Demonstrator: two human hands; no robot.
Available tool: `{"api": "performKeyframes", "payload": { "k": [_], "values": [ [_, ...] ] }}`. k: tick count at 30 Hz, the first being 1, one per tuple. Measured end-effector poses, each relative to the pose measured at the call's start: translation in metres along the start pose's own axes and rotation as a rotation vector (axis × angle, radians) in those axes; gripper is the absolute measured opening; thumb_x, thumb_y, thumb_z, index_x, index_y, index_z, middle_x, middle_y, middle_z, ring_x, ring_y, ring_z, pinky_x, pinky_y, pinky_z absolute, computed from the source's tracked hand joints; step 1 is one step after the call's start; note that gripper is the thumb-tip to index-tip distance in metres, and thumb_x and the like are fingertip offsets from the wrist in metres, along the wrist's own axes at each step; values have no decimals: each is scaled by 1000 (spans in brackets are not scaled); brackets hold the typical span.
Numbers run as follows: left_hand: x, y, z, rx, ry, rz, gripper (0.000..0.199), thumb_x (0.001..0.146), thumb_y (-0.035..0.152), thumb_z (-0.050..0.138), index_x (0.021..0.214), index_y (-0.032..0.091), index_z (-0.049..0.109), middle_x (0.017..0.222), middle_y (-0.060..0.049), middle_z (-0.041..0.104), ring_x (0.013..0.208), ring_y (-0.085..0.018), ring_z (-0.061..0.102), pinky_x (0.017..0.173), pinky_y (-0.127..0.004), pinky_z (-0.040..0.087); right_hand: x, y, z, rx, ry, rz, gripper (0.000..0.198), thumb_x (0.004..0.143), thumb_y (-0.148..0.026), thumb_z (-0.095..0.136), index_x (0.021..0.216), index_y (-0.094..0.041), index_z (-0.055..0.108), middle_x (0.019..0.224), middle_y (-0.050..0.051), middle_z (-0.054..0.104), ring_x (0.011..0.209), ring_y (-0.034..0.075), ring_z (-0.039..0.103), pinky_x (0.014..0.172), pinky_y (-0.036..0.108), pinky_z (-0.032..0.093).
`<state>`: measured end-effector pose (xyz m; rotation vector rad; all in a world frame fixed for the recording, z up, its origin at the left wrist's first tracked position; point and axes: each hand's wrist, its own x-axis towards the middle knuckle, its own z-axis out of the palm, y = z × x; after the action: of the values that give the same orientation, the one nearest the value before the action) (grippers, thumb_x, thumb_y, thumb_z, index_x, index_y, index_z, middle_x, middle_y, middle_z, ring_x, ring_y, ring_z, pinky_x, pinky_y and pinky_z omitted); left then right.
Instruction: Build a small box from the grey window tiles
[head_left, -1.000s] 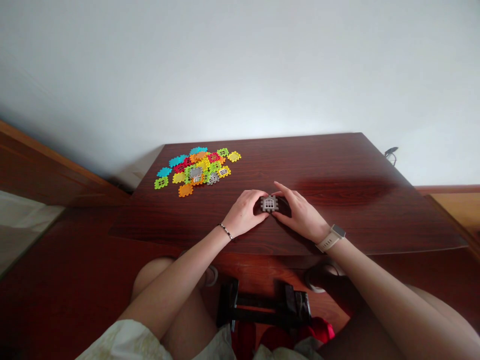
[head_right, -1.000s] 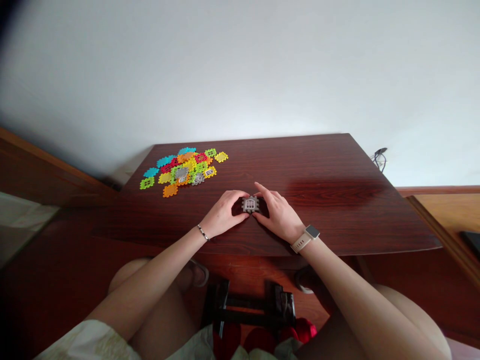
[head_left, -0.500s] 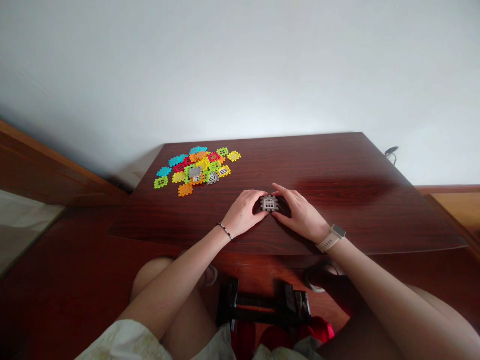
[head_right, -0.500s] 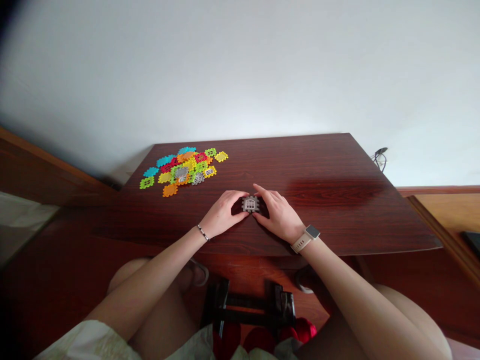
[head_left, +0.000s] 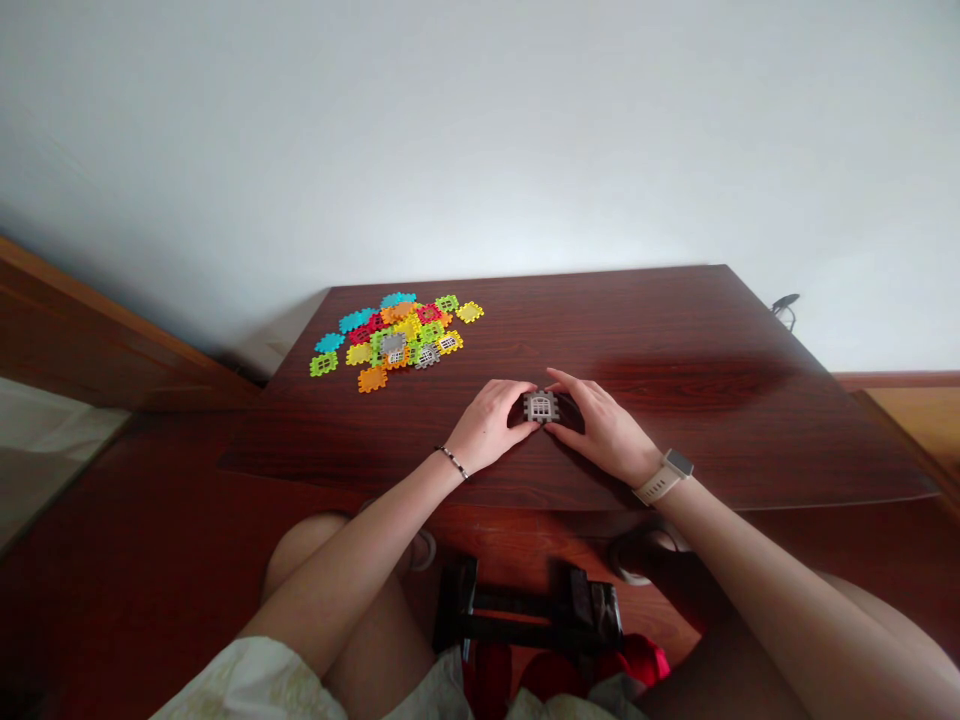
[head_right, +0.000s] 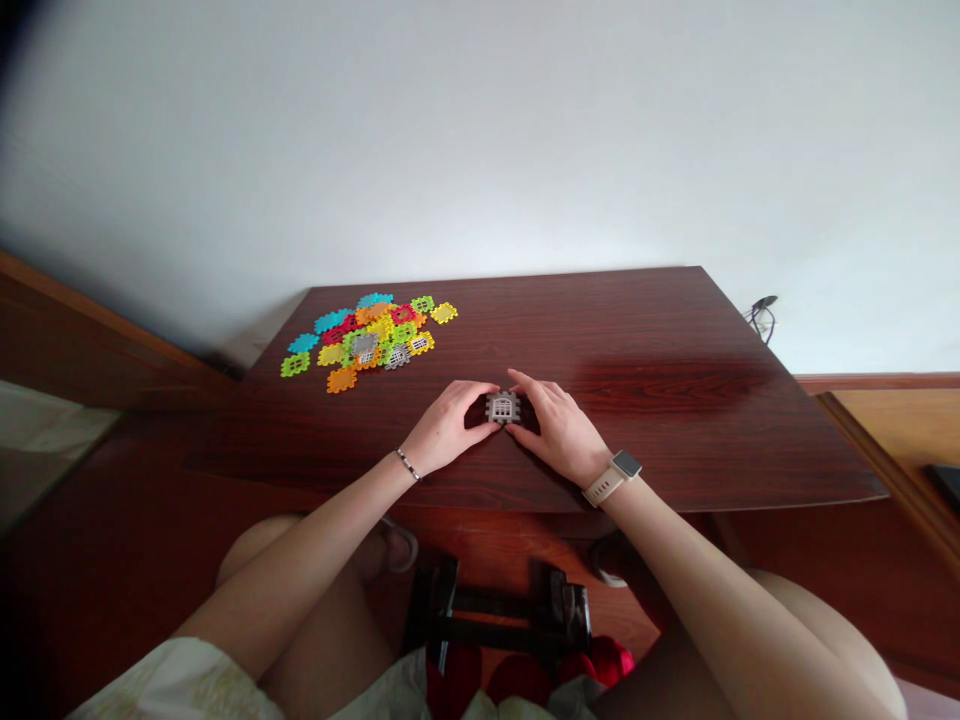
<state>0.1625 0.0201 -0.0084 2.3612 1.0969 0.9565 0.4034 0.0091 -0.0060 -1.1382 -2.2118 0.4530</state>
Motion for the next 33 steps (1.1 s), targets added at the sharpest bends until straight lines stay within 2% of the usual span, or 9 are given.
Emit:
{"api": "performKeyframes", "payload": {
  "k": [6, 9, 12, 15, 19, 22, 24, 27, 33],
  "values": [
    [0, 3, -3, -12, -1, 5, 47, 89, 16, 83, 132, 22, 63, 129, -10, 73, 120, -30, 68, 109, -52, 57, 0, -2, -2, 32, 1, 20, 75, 96, -31, 72, 163, -32, 40, 135, 10, 72, 128, 36, 66, 114, 60, 52],
    [-1, 5, -4, -116, -3, -31, 48, 91, 16, 80, 135, 23, 63, 130, -9, 72, 118, -27, 72, 105, -47, 61, 0, -6, -4, 105, 8, 63, 74, 94, -32, 74, 161, -33, 42, 134, 9, 72, 126, 34, 68, 113, 58, 53],
    [-2, 4, -5, -324, 1, -59, 51, 92, 17, 80, 139, 24, 61, 137, -11, 69, 113, -23, 75, 99, -41, 66, 2, -8, -6, 261, 10, 154, 72, 92, -35, 77, 156, -34, 46, 131, 7, 73, 122, 31, 70, 112, 55, 54],
    [-2, 2, -8, -443, 29, -64, 54, 92, 20, 82, 142, 24, 60, 139, -11, 69, 114, -23, 75, 97, -39, 67, 5, -11, -9, 557, -8, 257, 65, 90, -42, 81, 148, -32, 52, 127, 8, 74, 121, 29, 71, 113, 53, 54],
    [-1, 5, -16, -353, 88, 27, 47, 95, 18, 79, 139, 26, 63, 134, -10, 69, 119, -24, 72, 100, -42, 65, 9, -18, -16, 921, -98, 384, 53, 88, -47, 85, 131, -26, 61, 128, 10, 75, 117, 27, 72, 110, 51, 56],
    [1, 11, -24, -228, 138, 155, 42, 97, 16, 76, 136, 27, 65, 134, -9, 71, 128, -25, 67, 113, -50, 58, 10, -24, -22, 1048, -160, 457, 49, 87, -46, 87, 126, -25, 65, 126, 9, 76, 113, 24, 72, 111, 49, 53],
    [2, 15, -28, -195, 141, 203, 38, 98, 17, 76, 134, 27, 65, 133, -9, 71, 128, -25, 67, 114, -51, 56, 10, -27, -23, 1123, -196, 483, 50, 85, -44, 89, 125, -25, 68, 118, 7, 77, 109, 22, 72, 110, 46, 53],
    [2, 17, -32, -196, 111, 220, 28, 100, 22, 75, 127, 25, 67, 129, -8, 73, 124, -24, 69, 110, -48, 57, 9, -28, -23, 1211, -240, 502, 51, 83, -41, 92, 125, -25, 69, 112, 5, 77, 107, 21, 72, 110, 45, 54],
    [1, 18, -32, -189, 74, 169, 11, 100, 20, 72, 110, 24, 68, 114, -6, 76, 110, -23, 71, 101, -45, 59, 8, -27, -22, 1239, -242, 517, 54, 82, -40, 92, 128, -23, 69, 117, 7, 76, 109, 22, 73, 112, 47, 56]
  ]
}}
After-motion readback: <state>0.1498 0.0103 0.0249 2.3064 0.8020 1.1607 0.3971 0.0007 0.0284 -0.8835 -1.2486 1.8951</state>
